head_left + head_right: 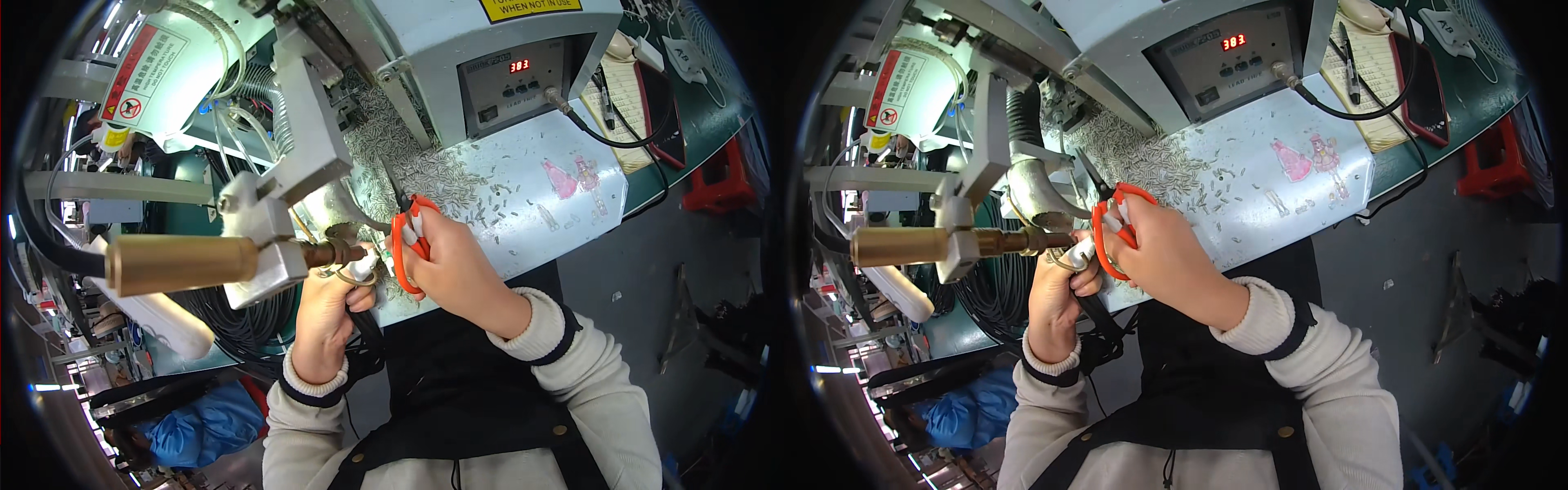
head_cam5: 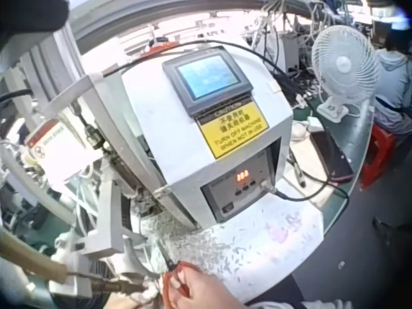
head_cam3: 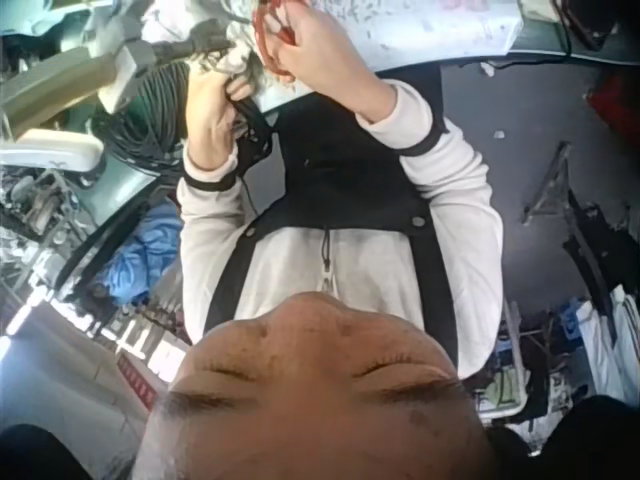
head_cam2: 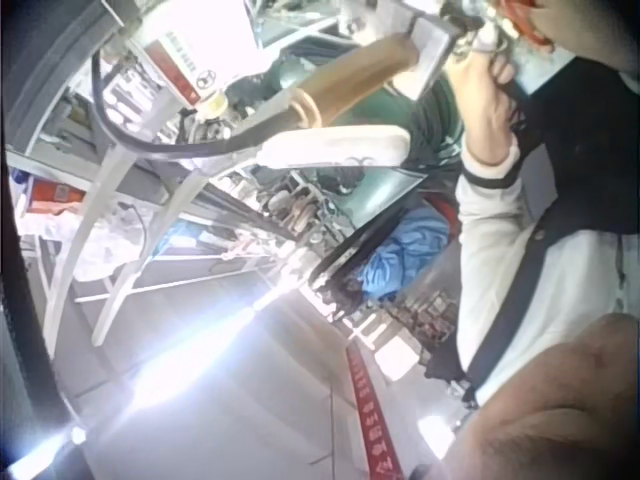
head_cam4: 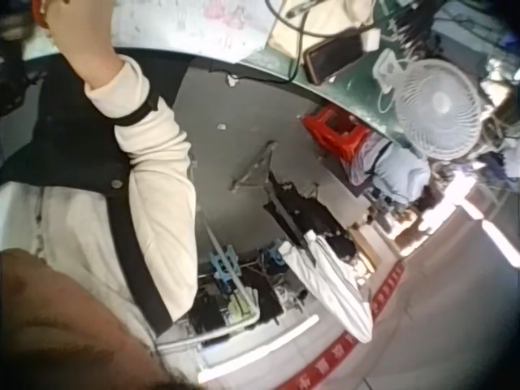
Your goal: Assembling and trimming wire harnesses using scissors at a factory workbench.
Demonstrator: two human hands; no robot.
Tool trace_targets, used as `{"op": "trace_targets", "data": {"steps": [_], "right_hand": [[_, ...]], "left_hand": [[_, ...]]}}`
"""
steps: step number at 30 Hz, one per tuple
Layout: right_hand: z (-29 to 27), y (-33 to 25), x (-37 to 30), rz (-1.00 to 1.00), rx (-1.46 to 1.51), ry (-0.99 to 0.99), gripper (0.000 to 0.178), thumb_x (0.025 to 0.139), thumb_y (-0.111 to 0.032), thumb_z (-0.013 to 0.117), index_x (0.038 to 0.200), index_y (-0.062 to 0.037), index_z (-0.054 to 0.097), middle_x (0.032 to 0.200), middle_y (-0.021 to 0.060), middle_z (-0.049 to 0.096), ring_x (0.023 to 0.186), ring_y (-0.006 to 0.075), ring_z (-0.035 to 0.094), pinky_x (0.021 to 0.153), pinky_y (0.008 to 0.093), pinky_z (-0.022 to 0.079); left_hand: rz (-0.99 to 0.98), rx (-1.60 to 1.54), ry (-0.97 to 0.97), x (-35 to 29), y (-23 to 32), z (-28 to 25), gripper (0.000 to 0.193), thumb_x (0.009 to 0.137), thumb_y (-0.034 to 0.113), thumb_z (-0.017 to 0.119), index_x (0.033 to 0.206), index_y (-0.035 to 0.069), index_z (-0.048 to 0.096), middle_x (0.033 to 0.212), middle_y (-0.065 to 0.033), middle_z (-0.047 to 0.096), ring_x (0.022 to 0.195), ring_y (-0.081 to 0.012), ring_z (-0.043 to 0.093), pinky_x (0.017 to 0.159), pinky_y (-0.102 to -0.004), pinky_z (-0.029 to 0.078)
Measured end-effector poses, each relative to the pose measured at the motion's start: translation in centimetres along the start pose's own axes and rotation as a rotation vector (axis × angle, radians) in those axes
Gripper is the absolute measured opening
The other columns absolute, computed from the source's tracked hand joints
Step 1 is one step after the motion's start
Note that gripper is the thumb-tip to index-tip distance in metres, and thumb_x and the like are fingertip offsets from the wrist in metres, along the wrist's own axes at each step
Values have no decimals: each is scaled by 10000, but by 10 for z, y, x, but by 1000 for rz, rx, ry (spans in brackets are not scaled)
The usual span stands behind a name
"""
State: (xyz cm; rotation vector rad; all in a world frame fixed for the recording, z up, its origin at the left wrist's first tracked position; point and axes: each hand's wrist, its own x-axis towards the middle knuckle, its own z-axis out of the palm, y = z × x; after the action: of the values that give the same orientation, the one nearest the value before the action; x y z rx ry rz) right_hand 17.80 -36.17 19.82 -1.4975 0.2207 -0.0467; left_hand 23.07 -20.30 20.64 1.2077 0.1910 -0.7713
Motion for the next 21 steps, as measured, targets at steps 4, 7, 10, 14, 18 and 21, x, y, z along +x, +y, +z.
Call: {"op": "trace_targets", "data": {"steps": [4,7,10,14,18,21], "right_hand": [[3,11,2,-52,-78,17,119,779,-51,522,733,19,436,584,26,428,511,70,369,446,257,321],[2,12,2,-81,-93,22,115,779,-52,523,741,17,440,583,25,426,509,68,371,446,253,323],[3,12,2,-105,-77,30,105,781,-50,520,747,15,445,586,22,426,510,64,372,447,247,322],[5,11,1,-105,-6,35,82,789,-46,511,762,11,459,594,11,427,516,56,370,451,238,319],[7,12,-3,-75,54,18,61,794,-44,513,788,6,478,594,-4,424,518,49,369,456,232,323],[6,17,-11,-70,82,22,53,793,-43,520,806,-1,490,590,-15,419,516,46,368,455,230,325]], "left_hand": [[13,-13,-8,-2,0,2,134,777,38,574,896,-1,526,637,-3,465,444,-42,305,399,-185,231],[47,5,-3,-2,-4,-1,110,780,32,565,873,-1,519,637,-5,464,444,-42,297,400,-186,227],[61,21,10,-3,-4,0,87,780,27,559,848,1,512,636,-6,461,444,-41,295,401,-186,227],[55,40,24,-2,-2,1,67,779,20,557,826,1,513,644,-13,469,448,-43,312,401,-189,237],[70,82,31,-9,-1,3,86,774,5,555,857,-15,541,683,-34,507,468,-60,365,413,-197,274],[89,146,67,-20,-4,5,129,766,-11,554,893,-30,559,720,-53,539,503,-83,424,440,-206,327]]}}
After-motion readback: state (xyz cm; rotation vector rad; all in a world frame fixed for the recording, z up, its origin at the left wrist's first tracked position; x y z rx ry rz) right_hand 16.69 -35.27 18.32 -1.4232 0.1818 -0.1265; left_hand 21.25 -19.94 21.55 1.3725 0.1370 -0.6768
